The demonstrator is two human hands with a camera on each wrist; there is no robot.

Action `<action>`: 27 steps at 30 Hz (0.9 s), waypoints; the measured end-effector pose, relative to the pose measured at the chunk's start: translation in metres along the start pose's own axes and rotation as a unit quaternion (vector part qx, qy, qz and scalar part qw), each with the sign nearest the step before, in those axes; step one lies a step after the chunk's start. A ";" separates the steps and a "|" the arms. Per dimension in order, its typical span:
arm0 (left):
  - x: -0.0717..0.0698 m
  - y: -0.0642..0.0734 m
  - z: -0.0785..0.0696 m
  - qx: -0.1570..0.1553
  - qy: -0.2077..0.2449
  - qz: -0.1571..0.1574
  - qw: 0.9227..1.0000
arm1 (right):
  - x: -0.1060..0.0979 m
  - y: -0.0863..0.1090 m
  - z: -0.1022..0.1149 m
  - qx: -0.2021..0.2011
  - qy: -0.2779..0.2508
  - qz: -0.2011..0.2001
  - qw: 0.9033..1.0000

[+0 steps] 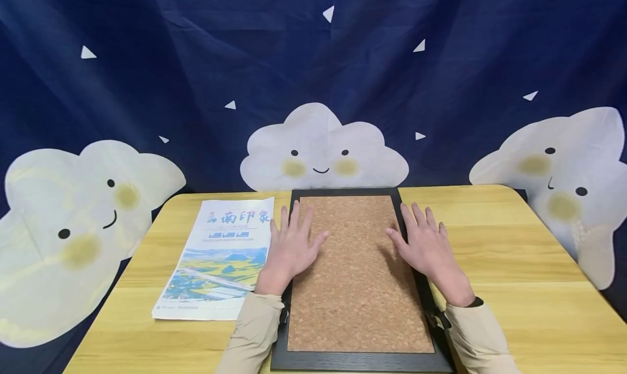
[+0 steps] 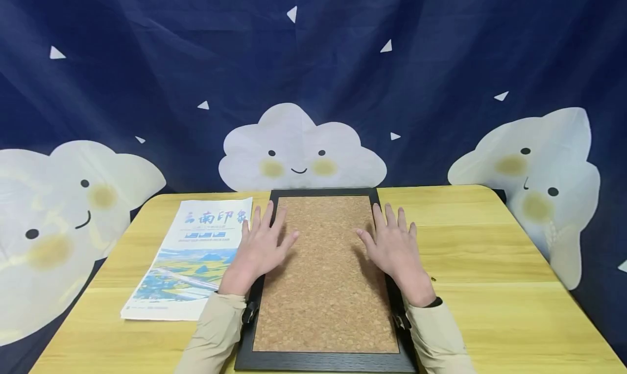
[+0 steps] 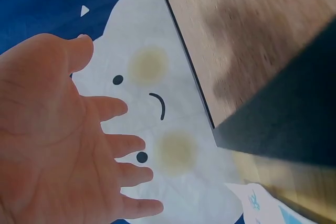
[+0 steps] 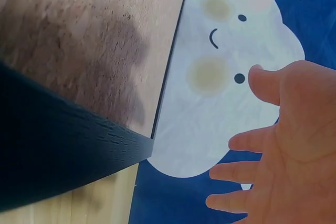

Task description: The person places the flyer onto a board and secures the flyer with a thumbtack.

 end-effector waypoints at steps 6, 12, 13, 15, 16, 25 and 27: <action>-0.002 0.003 0.011 0.006 0.016 -0.024 1.000 | -0.003 0.002 -0.002 0.000 0.004 0.005 1.000; -0.008 0.010 0.041 0.007 0.007 -0.063 0.998 | -0.001 0.004 -0.004 0.001 0.005 0.004 1.000; -0.010 0.011 0.049 0.008 -0.002 -0.072 0.997 | -0.001 0.004 -0.005 -0.002 0.003 0.000 1.000; -0.015 0.016 0.066 0.005 -0.024 -0.085 0.996 | -0.001 0.002 -0.008 -0.008 0.004 -0.004 1.000; -0.018 0.019 0.076 0.003 -0.037 -0.091 0.995 | -0.001 0.002 -0.010 -0.011 0.002 -0.005 1.000; -0.048 0.055 0.172 -0.164 -0.049 0.044 0.984 | -0.014 0.002 -0.042 -0.019 -0.015 0.039 0.999; -0.052 0.062 0.188 -0.204 -0.024 0.086 0.975 | -0.018 0.002 -0.051 -0.016 -0.019 0.056 0.998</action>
Point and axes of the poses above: each hand's wrist, its own y-axis away from the middle knuckle, its own x-axis out of the palm, z = x × y, the point moved 1 cm from there along -y, towards the middle knuckle, and after that the axes turned 1 degree about -y, right-handed, at the moved point
